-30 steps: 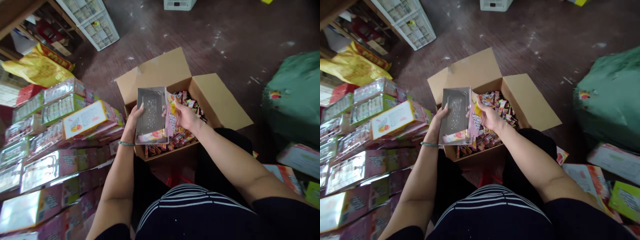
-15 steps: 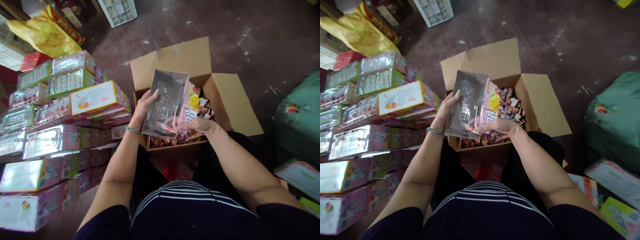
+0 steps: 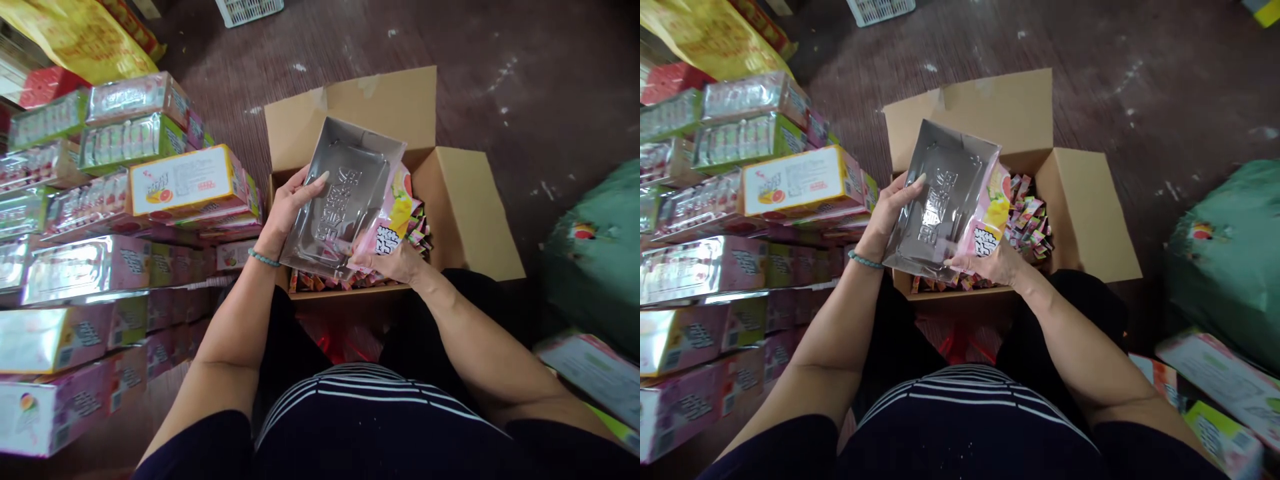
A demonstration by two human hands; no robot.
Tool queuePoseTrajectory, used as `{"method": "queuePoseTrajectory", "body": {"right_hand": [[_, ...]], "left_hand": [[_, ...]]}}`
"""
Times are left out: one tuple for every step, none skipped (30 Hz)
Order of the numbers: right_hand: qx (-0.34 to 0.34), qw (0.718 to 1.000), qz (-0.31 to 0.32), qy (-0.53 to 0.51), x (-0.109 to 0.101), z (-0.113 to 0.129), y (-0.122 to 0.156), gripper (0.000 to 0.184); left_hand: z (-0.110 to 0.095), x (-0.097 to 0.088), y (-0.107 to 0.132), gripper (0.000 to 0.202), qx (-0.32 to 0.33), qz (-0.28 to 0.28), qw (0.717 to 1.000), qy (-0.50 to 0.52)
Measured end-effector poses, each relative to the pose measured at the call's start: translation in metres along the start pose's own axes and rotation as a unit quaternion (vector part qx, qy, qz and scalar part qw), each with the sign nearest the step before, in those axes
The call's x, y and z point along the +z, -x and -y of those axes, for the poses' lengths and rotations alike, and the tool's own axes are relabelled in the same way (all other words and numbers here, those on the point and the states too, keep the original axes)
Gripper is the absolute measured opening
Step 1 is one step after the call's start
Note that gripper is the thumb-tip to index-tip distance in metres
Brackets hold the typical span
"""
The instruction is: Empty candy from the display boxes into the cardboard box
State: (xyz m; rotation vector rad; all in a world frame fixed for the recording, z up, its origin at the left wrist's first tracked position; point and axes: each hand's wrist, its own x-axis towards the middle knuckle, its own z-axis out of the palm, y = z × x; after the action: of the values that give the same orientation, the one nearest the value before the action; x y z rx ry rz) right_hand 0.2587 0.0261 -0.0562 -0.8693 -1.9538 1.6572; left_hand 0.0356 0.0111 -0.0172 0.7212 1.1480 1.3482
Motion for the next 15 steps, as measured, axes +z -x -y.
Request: {"method": "queuePoseTrajectory", "body": {"right_hand": [[-0.024, 0.995, -0.064, 0.067, -0.001, -0.006, -0.001, 0.05], [-0.043, 0.985, -0.112, 0.126, -0.002, -0.011, -0.002, 0.059], [-0.055, 0.974, -0.136, 0.175, -0.004, -0.015, -0.003, 0.066], [-0.06, 0.965, -0.144, 0.212, -0.007, -0.019, -0.005, 0.071], [-0.062, 0.959, -0.141, 0.239, -0.011, -0.022, -0.007, 0.074], [-0.06, 0.953, -0.142, 0.26, -0.015, -0.026, -0.009, 0.075], [-0.054, 0.947, -0.154, 0.277, -0.02, -0.03, -0.011, 0.077], [-0.042, 0.94, -0.174, 0.291, -0.024, -0.036, -0.014, 0.078], [-0.025, 0.932, -0.199, 0.303, -0.028, -0.043, -0.017, 0.079], [-0.005, 0.922, -0.228, 0.313, -0.031, -0.052, -0.021, 0.079], [0.019, 0.913, -0.252, 0.32, -0.032, -0.062, -0.026, 0.08], [0.046, 0.908, -0.266, 0.32, -0.032, -0.073, -0.031, 0.081], [0.076, 0.91, -0.261, 0.313, -0.029, -0.084, -0.037, 0.082], [0.105, 0.918, -0.238, 0.3, -0.024, -0.094, -0.043, 0.081], [0.132, 0.927, -0.199, 0.288, -0.015, -0.103, -0.047, 0.08]], "left_hand": [[0.0, -0.001, -0.001, 0.028, 0.005, -0.004, 1.0, -0.006], [-0.001, -0.003, -0.002, 0.028, 0.014, -0.009, 1.0, -0.012], [-0.003, -0.005, -0.003, 0.027, 0.028, -0.017, 0.999, -0.016], [-0.005, -0.008, -0.005, 0.025, 0.049, -0.033, 0.998, -0.018], [-0.008, -0.011, -0.006, 0.022, 0.072, -0.056, 0.996, -0.015], [-0.011, -0.015, -0.008, 0.02, 0.095, -0.088, 0.992, -0.009], [-0.015, -0.02, -0.01, 0.017, 0.116, -0.125, 0.985, 0.001], [-0.018, -0.025, -0.011, 0.015, 0.136, -0.165, 0.977, 0.015], [-0.022, -0.03, -0.013, 0.013, 0.154, -0.204, 0.966, 0.032], [-0.024, -0.034, -0.014, 0.012, 0.17, -0.237, 0.955, 0.05], [-0.025, -0.038, -0.015, 0.012, 0.182, -0.259, 0.946, 0.068], [-0.025, -0.04, -0.016, 0.013, 0.195, -0.273, 0.938, 0.085], [-0.025, -0.042, -0.016, 0.013, 0.203, -0.278, 0.934, 0.097], [-0.024, -0.042, -0.017, 0.014, 0.205, -0.275, 0.933, 0.105], [-0.023, -0.042, -0.017, 0.014, 0.199, -0.269, 0.936, 0.11]]}}
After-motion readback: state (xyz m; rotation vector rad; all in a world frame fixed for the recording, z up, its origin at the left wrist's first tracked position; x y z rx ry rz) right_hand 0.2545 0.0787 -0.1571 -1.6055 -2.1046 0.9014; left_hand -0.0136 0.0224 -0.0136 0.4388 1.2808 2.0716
